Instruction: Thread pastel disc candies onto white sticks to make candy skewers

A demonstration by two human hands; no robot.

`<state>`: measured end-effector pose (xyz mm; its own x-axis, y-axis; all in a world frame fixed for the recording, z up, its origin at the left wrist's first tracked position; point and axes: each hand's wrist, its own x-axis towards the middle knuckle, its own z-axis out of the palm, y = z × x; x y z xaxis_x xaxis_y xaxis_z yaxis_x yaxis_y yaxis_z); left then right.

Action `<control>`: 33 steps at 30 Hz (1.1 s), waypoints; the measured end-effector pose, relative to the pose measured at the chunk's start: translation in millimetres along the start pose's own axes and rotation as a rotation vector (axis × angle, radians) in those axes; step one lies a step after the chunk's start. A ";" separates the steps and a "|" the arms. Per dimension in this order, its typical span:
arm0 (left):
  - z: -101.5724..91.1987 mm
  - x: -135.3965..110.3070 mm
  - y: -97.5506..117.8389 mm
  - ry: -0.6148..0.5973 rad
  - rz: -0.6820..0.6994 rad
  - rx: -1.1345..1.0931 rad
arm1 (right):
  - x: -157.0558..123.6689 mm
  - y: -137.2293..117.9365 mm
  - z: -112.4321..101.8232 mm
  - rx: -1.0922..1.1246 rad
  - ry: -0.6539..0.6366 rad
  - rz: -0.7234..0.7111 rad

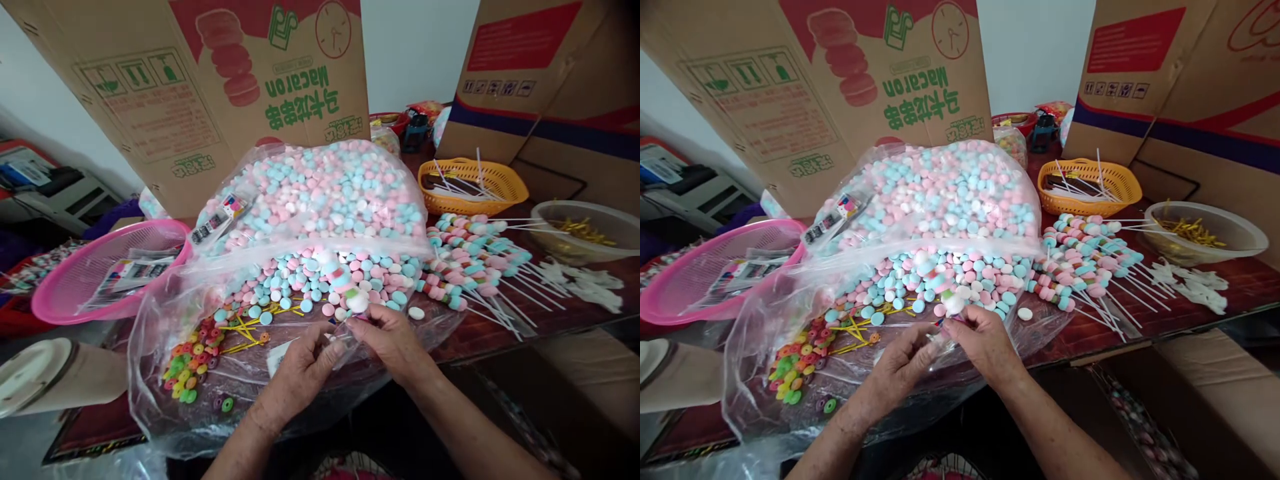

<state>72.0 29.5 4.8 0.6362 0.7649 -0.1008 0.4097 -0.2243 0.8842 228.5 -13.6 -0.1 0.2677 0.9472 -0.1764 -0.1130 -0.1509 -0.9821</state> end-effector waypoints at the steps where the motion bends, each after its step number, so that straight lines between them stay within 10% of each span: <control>1: -1.0 -2.9 -2.5 0.019 -0.022 -0.023 | 0.1 1.7 0.5 0.000 0.038 0.014; 14: -5.3 -7.9 -3.5 0.144 0.006 -0.242 | -7.2 -2.0 15.0 0.049 0.161 0.027; 19: -12.5 -13.5 -20.7 0.165 -0.075 -0.384 | -6.3 -6.3 -22.1 -0.052 0.166 0.038; 25: -33.9 -20.0 -44.4 0.169 -0.108 -0.478 | -27.1 -21.5 -92.7 -0.663 0.090 -0.553; 33: -42.4 -16.2 -26.0 0.110 0.108 -0.371 | -31.5 -18.9 -108.9 -1.098 0.022 -0.926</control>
<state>23.3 48.5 2.7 0.5804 0.8137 0.0331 0.0677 -0.0887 0.9938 326.4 -71.4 16.7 -0.1488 0.8205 0.5519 0.8862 0.3583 -0.2938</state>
